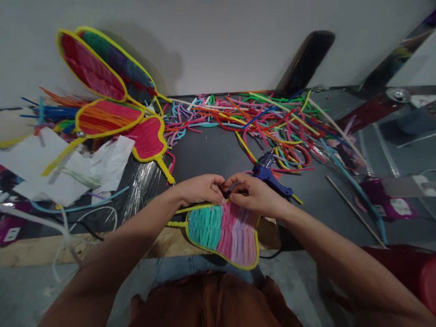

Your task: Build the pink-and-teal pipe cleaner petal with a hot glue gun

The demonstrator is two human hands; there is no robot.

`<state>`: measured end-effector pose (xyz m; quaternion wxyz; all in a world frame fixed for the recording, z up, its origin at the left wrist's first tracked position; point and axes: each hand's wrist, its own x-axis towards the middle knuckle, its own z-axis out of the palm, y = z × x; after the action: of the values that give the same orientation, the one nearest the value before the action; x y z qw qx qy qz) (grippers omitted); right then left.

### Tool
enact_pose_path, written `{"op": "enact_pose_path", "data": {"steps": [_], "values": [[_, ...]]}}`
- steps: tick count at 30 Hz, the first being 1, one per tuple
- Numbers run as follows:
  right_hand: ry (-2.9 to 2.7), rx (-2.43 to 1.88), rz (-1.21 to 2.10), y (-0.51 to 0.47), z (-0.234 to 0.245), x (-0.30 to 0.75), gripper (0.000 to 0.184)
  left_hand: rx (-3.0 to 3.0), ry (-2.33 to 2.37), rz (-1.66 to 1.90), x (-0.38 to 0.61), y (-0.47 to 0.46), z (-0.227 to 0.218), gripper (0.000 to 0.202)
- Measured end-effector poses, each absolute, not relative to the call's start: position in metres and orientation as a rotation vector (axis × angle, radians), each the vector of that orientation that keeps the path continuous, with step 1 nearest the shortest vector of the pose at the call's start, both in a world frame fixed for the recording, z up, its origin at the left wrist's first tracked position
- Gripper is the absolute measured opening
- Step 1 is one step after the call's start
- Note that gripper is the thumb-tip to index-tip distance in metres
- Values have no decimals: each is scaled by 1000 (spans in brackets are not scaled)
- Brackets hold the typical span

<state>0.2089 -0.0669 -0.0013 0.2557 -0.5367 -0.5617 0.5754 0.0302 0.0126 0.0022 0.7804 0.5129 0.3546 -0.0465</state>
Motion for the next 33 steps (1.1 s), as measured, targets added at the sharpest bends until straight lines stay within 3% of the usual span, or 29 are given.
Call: {"op": "enact_pose_path", "data": {"steps": [9,14,23,33], "values": [[-1653,-1472,1405,-68,-5,206,28,1223,757,-46,25,11,-5,34],[-1926,-1599,1073,-71,-10,207,21,1802,882,65,9,-1,5,22],[-2274,-1489,327,-95,-15,209,28,2563,823,64,-10,-33,-3,27],[-2395,-1511,219,-107,-23,196,31,2851,900,180,-23,-53,-16,48]]}}
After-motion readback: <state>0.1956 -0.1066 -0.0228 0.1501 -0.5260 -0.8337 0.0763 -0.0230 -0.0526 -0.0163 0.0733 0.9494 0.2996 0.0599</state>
